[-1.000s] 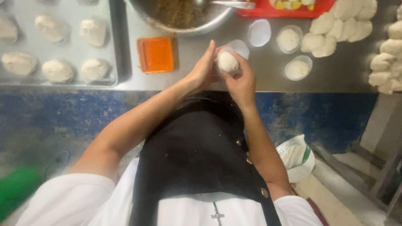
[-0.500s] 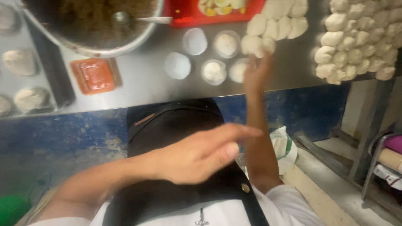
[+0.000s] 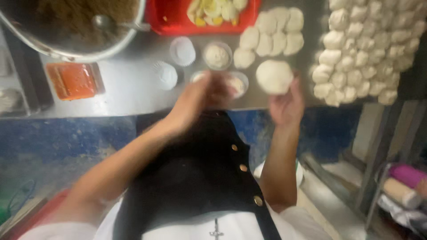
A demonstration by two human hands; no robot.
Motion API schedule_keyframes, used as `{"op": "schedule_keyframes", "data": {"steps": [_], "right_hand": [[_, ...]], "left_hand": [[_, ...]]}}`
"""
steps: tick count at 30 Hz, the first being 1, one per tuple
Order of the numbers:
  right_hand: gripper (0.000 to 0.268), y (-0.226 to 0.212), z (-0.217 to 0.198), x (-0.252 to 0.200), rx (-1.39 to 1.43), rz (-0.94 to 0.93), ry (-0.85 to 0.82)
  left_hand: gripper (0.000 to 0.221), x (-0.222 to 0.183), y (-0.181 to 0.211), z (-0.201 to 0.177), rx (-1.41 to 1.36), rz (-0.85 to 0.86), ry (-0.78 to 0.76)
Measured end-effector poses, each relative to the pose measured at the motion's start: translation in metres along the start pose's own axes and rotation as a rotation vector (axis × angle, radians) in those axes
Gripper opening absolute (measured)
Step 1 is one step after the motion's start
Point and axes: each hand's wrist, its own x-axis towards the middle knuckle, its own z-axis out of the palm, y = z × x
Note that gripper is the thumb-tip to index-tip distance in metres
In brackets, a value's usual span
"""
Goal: The person fills small circles of dough with a meat mixture using a spoon, adds a slice of boiled egg, and then pinches the dough closed by hand. The person places the finished buns onto a baking sheet.
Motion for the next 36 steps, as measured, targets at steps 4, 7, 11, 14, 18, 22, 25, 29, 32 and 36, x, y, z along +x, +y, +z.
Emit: {"op": "schedule_keyframes", "data": {"steps": [4,7,11,14,18,22,25,29,32,36], "right_hand": [[0.032,0.056,0.062,-0.017,-0.248,0.038,-0.574],[0.028,0.087,0.101,-0.023,-1.365,-0.013,-0.638],[0.036,0.104,0.162,-0.053,-1.42,-0.589,-0.465],[0.056,0.169,0.206,-0.072,-1.561,-1.056,-0.655],[0.07,0.205,0.233,-0.056,-0.474,-0.221,-0.662],[0.067,0.25,0.25,-0.086,-1.072,-0.748,-0.778],[0.065,0.262,0.266,-0.102,-1.485,-1.105,-0.788],[0.053,0.24,0.287,-0.11,-1.066,-0.516,-1.085],[0.023,0.258,0.281,-0.14,-1.514,-0.463,-0.773],[0.015,0.281,0.282,-0.169,-1.376,-0.144,-0.763]], "left_hand": [[0.085,0.072,-0.02,-0.021,-0.372,-0.002,0.053],[0.088,0.062,-0.009,-0.038,-0.758,0.047,-0.083],[0.099,0.035,0.026,-0.05,-0.483,0.286,0.118],[0.088,0.003,0.043,-0.048,-0.353,0.497,0.001],[0.076,-0.035,0.065,-0.081,-0.525,0.476,-0.143],[0.087,-0.04,0.081,-0.126,-0.419,0.428,-0.134],[0.091,-0.054,0.09,-0.158,-0.253,0.352,-0.185],[0.098,-0.078,0.096,-0.184,-0.62,0.087,-0.137],[0.1,-0.091,0.086,-0.202,-0.055,0.098,0.134],[0.075,-0.141,0.115,-0.282,0.196,0.153,0.025]]}}
